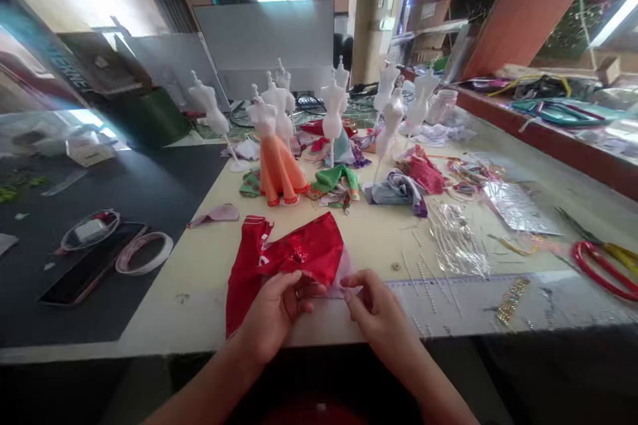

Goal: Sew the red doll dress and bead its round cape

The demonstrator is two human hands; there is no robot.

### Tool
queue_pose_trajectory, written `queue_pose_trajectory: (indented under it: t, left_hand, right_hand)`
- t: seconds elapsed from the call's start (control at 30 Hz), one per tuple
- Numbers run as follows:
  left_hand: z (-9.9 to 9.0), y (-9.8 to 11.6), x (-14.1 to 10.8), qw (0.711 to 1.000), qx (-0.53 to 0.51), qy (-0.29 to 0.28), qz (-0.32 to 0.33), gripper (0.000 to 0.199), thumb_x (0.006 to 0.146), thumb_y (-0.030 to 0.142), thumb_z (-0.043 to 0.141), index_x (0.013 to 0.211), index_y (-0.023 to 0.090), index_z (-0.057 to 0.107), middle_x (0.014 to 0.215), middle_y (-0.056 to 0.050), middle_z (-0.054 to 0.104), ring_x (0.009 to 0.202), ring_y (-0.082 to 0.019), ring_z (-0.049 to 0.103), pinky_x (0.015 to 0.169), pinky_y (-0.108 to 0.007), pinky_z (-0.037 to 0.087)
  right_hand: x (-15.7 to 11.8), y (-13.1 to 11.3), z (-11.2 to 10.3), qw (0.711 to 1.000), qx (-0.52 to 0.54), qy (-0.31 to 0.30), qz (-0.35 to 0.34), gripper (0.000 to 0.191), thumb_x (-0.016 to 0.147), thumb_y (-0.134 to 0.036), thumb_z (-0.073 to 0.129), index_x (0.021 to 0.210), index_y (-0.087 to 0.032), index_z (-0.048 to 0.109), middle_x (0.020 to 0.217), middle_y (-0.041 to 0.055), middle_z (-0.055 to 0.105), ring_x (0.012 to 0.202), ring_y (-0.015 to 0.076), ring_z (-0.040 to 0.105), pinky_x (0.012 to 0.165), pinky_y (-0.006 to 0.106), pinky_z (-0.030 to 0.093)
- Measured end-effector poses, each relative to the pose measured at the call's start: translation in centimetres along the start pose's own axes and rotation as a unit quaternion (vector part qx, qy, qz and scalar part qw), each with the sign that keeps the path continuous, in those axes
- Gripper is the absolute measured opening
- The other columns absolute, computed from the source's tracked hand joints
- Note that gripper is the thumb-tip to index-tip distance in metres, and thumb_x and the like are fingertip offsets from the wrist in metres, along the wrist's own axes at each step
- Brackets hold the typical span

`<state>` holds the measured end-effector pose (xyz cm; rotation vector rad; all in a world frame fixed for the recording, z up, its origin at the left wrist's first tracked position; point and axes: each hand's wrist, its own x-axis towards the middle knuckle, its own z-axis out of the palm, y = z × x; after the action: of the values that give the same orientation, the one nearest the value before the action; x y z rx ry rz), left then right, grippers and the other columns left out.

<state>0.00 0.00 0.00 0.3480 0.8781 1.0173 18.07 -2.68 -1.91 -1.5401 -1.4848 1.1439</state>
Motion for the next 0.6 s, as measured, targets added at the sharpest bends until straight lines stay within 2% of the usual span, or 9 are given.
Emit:
queue_pose_trajectory:
  t: [0.17,0.3,0.47,0.6]
  left_hand:
    - [-0.4,0.1,0.4,1.000,-0.008,-0.017,-0.015,0.010,0.078,0.020,0.058,0.081,0.010,0.058,0.080,-0.009,0.068,0.076,-0.022,0.068,0.051,-0.022,0.047]
    - [-0.2,-0.2,0.2,1.000,-0.005,-0.010,-0.023,0.008,0.079,0.018,0.057,0.080,0.010,0.057,0.082,-0.009,0.068,0.076,-0.021,0.068,0.052,-0.022,0.049]
    - [-0.2,-0.6,-0.4,0.998,0.020,-0.035,-0.045,0.014,0.083,0.024,0.055,0.083,0.010,0.056,0.089,-0.012,0.068,0.076,-0.020,0.067,0.055,-0.023,0.051]
    - [-1.0,-0.4,-1.6,0.991,0.078,-0.068,-0.083,0.025,0.087,0.032,0.050,0.097,0.009,0.055,0.098,-0.015,0.066,0.075,-0.018,0.066,0.057,-0.024,0.051]
  right_hand:
    - [1.2,-0.9,1.3,0.991,0.128,-0.014,0.039,0.031,0.079,-0.048,0.055,0.090,-0.020,0.046,0.049,-0.0056,0.048,0.045,0.0124,0.045,0.044,0.024,0.037]
    - [2.0,-1.5,1.8,0.978,0.204,0.010,0.028,0.031,0.073,-0.045,0.062,0.081,-0.020,0.046,0.056,-0.0056,0.049,0.045,0.0085,0.043,0.042,0.020,0.033]
    - [2.7,-1.9,1.3,0.980,0.184,0.079,-0.017,0.028,0.069,-0.039,0.067,0.074,-0.020,0.046,0.059,-0.0051,0.047,0.048,0.0079,0.042,0.042,0.020,0.032]
    - [3.1,-1.7,0.6,0.986,0.139,0.089,-0.035,0.023,0.071,-0.035,0.064,0.074,-0.021,0.046,0.058,-0.0049,0.046,0.046,0.0084,0.040,0.041,0.021,0.031]
